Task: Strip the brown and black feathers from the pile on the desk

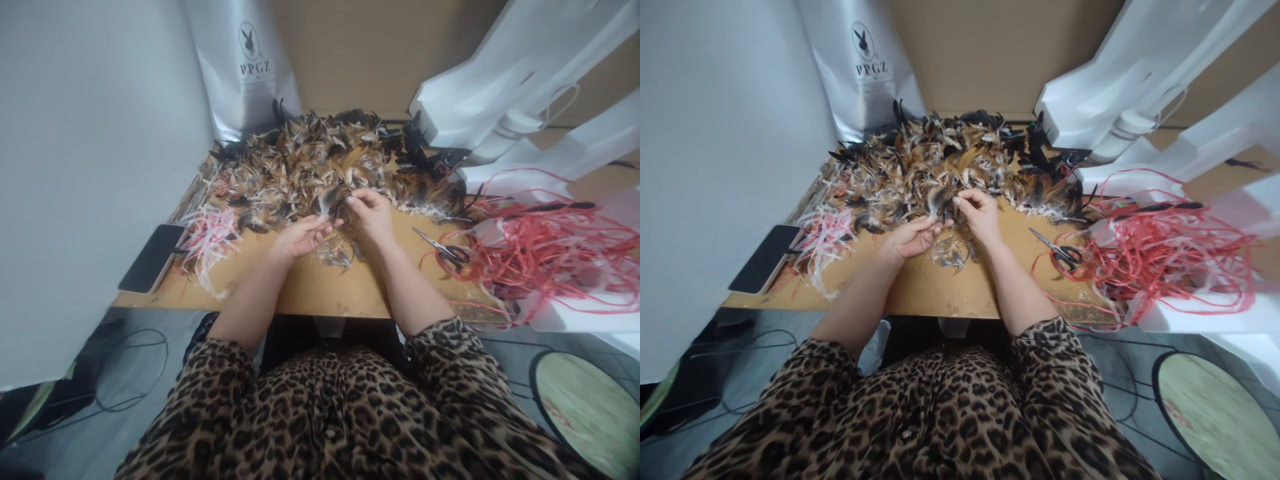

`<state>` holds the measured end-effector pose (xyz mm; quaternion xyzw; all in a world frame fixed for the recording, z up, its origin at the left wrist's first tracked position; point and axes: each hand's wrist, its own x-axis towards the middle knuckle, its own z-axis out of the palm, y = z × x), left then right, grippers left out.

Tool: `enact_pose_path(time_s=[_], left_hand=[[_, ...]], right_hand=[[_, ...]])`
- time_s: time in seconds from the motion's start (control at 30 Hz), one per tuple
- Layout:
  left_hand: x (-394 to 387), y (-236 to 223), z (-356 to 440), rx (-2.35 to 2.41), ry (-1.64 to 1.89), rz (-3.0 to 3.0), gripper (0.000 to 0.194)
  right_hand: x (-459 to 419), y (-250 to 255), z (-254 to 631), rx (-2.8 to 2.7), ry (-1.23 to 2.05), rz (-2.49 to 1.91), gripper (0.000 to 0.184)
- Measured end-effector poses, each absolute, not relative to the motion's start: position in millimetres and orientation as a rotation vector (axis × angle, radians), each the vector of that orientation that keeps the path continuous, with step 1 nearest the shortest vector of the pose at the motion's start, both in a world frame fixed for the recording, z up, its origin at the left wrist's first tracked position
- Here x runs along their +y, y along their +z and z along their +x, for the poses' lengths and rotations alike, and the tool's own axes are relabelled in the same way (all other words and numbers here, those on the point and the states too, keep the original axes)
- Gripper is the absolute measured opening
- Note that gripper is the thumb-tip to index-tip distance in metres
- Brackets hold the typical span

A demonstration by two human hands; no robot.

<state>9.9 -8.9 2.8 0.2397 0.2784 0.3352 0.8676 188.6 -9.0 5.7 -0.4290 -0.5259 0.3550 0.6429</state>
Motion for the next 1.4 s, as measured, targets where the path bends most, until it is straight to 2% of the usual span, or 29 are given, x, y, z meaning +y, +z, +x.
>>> enact_pose_path(time_s=[0.17,0.47,0.73,1.4], left_hand=[[-12.2,11.6,14.7,0.642,0.746,0.411,0.022],[-2.4,-4.3,17.1,0.729,1.074,0.723,0.013],[-4.1,-5.9,18.8,0.799,1.030,0.760,0.004],[-3.0,-10.3,19.8,0.823,1.000,0.848,0.012]], right_hand=[[-10.9,0.9,179.9,-1.103,0.936,-0.993,0.033],[-15.0,-1.7,167.5,-1.012,1.258,-1.100,0.037],[-15.2,-3.5,160.6,-0.933,1.256,-1.030,0.039],[-18.6,-2.9,155.5,-0.990,1.195,-1.083,0.038]])
